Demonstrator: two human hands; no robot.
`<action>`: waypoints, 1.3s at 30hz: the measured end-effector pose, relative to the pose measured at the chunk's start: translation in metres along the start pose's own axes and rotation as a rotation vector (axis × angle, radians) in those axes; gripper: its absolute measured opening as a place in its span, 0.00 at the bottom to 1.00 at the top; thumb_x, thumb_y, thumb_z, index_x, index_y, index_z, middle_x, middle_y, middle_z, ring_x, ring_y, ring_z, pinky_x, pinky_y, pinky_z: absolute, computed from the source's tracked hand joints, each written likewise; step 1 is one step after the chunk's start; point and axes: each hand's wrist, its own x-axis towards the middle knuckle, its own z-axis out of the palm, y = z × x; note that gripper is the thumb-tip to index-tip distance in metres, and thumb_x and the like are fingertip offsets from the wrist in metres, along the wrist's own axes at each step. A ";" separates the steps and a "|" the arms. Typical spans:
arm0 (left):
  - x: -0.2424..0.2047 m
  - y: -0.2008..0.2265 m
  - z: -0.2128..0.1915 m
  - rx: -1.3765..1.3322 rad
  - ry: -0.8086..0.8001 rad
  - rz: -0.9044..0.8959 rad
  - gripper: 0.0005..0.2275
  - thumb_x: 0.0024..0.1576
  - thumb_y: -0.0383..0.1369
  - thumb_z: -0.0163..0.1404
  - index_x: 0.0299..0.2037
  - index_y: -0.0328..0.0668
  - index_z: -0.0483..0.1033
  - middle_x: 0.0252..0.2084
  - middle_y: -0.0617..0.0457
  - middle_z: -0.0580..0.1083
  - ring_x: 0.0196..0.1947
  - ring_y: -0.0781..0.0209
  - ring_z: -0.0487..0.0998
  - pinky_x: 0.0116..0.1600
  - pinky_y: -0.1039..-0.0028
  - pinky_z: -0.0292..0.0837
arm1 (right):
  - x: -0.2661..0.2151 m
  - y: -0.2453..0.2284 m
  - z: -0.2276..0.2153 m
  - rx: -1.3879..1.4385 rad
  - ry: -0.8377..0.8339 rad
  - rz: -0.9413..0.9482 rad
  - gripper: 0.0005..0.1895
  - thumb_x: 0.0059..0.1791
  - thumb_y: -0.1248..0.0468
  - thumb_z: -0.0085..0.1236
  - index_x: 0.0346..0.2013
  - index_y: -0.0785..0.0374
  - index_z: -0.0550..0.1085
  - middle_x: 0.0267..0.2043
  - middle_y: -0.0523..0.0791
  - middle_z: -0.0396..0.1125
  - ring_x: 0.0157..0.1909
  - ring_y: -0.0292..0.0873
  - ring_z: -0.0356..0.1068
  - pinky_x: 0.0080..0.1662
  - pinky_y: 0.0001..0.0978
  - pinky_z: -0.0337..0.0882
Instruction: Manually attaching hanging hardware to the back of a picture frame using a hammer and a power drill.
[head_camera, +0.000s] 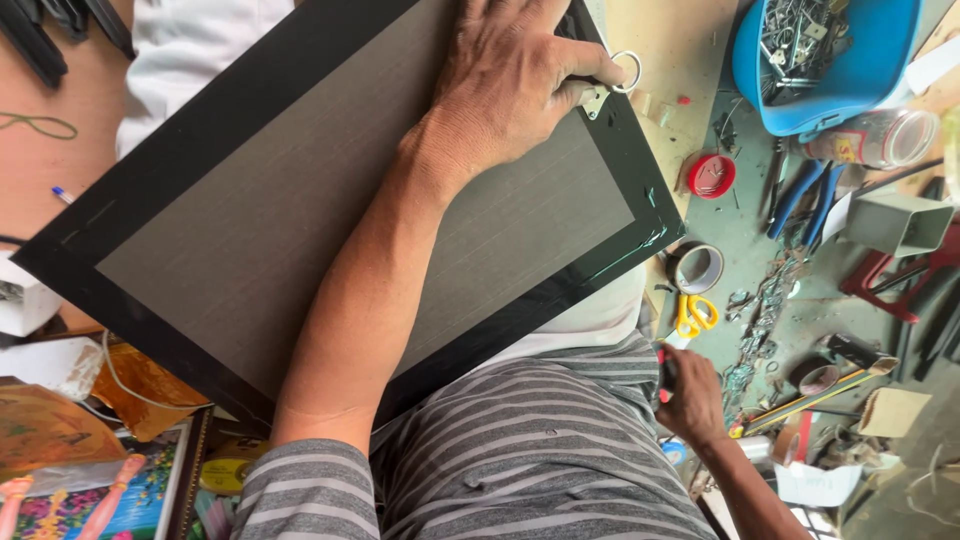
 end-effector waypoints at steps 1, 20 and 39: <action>0.001 0.001 -0.001 0.002 0.005 -0.009 0.09 0.58 0.37 0.65 0.47 0.70 0.85 0.58 0.61 0.69 0.62 0.56 0.65 0.66 0.52 0.53 | 0.006 -0.003 -0.012 -0.005 -0.006 -0.007 0.38 0.34 0.72 0.61 0.59 0.65 0.65 0.47 0.53 0.67 0.53 0.57 0.66 0.59 0.47 0.65; 0.010 0.006 0.010 -0.058 -0.036 -0.160 0.10 0.53 0.35 0.64 0.44 0.63 0.82 0.76 0.45 0.53 0.78 0.41 0.44 0.80 0.40 0.31 | 0.138 -0.080 -0.281 0.465 0.161 -0.062 0.17 0.53 0.65 0.59 0.56 0.65 0.73 0.45 0.45 0.72 0.43 0.37 0.72 0.47 0.33 0.72; 0.016 0.010 0.010 -0.086 -0.111 -0.191 0.10 0.54 0.34 0.59 0.22 0.65 0.78 0.73 0.49 0.62 0.77 0.41 0.42 0.77 0.40 0.21 | 0.193 -0.014 -0.330 -0.089 -0.004 -0.521 0.22 0.50 0.71 0.59 0.59 0.60 0.72 0.54 0.48 0.73 0.50 0.41 0.75 0.53 0.30 0.75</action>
